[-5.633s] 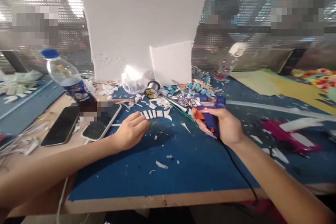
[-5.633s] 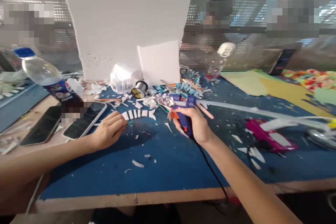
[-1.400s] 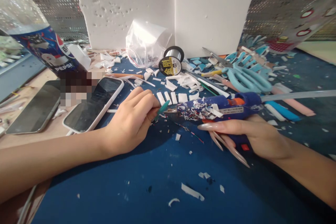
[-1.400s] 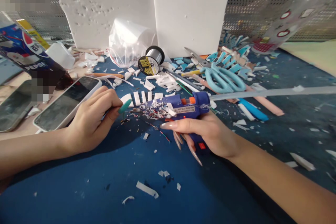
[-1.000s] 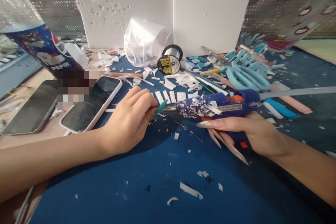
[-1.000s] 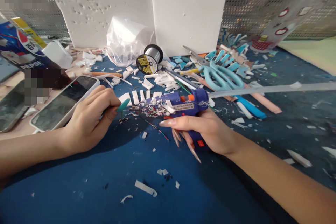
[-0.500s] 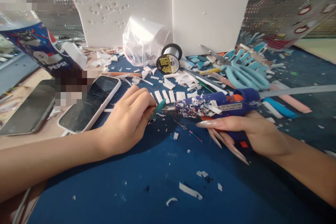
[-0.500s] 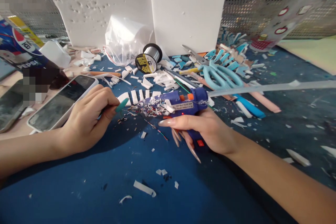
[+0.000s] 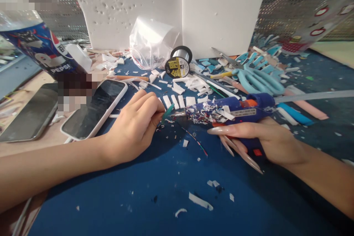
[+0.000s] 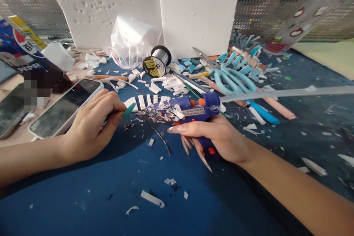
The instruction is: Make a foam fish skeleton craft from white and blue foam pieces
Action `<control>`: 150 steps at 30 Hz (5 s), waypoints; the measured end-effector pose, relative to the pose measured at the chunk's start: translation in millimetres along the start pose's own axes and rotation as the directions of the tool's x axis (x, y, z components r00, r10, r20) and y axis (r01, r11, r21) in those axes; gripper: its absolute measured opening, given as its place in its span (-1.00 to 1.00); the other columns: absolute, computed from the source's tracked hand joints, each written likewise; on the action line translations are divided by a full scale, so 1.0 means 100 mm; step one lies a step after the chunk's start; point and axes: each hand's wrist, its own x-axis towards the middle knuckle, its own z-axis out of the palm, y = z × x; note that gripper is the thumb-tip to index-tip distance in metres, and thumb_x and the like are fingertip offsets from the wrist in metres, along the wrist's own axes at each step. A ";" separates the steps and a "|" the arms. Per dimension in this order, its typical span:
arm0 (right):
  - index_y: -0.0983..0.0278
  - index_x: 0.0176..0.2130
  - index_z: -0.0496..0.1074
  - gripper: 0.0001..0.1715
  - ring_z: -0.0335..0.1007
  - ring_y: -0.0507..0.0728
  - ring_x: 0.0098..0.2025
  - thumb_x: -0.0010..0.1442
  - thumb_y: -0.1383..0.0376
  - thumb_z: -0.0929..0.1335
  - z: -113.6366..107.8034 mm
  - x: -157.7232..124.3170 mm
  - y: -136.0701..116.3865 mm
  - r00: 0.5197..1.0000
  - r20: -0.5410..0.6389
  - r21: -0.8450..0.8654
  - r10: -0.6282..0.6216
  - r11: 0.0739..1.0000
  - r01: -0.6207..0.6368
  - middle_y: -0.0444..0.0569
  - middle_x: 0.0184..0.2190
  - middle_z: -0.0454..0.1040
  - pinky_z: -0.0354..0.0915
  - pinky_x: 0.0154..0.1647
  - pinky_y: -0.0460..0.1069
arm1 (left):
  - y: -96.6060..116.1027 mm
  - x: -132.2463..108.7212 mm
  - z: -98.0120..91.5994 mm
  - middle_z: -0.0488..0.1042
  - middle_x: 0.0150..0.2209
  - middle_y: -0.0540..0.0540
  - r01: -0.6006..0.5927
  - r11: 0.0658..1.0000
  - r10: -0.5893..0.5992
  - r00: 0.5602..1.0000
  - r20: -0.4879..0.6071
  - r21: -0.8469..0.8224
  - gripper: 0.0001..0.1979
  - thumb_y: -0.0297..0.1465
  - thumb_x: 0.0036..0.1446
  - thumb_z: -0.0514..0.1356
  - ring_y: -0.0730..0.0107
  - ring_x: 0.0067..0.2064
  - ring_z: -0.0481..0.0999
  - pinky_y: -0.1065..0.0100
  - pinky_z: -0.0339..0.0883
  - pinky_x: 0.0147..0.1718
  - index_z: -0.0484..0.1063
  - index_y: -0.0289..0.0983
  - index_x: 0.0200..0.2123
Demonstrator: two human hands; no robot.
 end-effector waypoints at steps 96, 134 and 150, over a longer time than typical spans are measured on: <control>0.22 -0.81 0.35 -0.64 0.30 0.02 -0.71 -0.07 0.27 0.38 0.09 -0.04 -0.12 0.998 -0.025 0.024 0.057 0.998 -0.056 -0.18 -0.87 0.20 0.29 -0.64 -0.10 | 0.04 -0.01 -0.04 0.20 -0.52 0.05 0.066 0.997 -0.068 0.997 0.040 0.047 -0.81 -0.57 0.18 0.00 0.49 -0.49 0.15 0.42 0.09 -0.50 0.11 -0.25 -0.46; 0.22 -0.80 0.36 -0.64 0.29 -0.02 -0.72 -0.08 0.21 0.39 0.08 -0.04 -0.11 0.997 -0.013 -0.005 0.076 0.997 -0.076 -0.16 -0.86 0.28 0.29 -0.59 -0.12 | 0.01 -0.02 -0.02 0.08 -0.58 0.09 0.107 0.991 -0.114 0.989 0.099 0.078 -0.73 -0.51 0.22 -0.03 0.53 -0.53 0.09 0.46 -0.01 -0.52 0.00 -0.25 -0.53; 0.22 -0.78 0.40 -0.65 0.28 -0.01 -0.72 -0.05 0.25 0.40 0.04 -0.01 -0.08 0.999 0.039 -0.034 0.029 0.999 -0.028 -0.18 -0.83 0.27 0.35 -0.56 -0.10 | 0.00 -0.03 -0.02 0.19 -0.56 0.04 0.151 0.988 -0.152 0.980 0.131 0.015 -0.76 -0.50 0.23 -0.05 0.48 -0.51 0.17 0.44 0.08 -0.51 0.08 -0.26 -0.51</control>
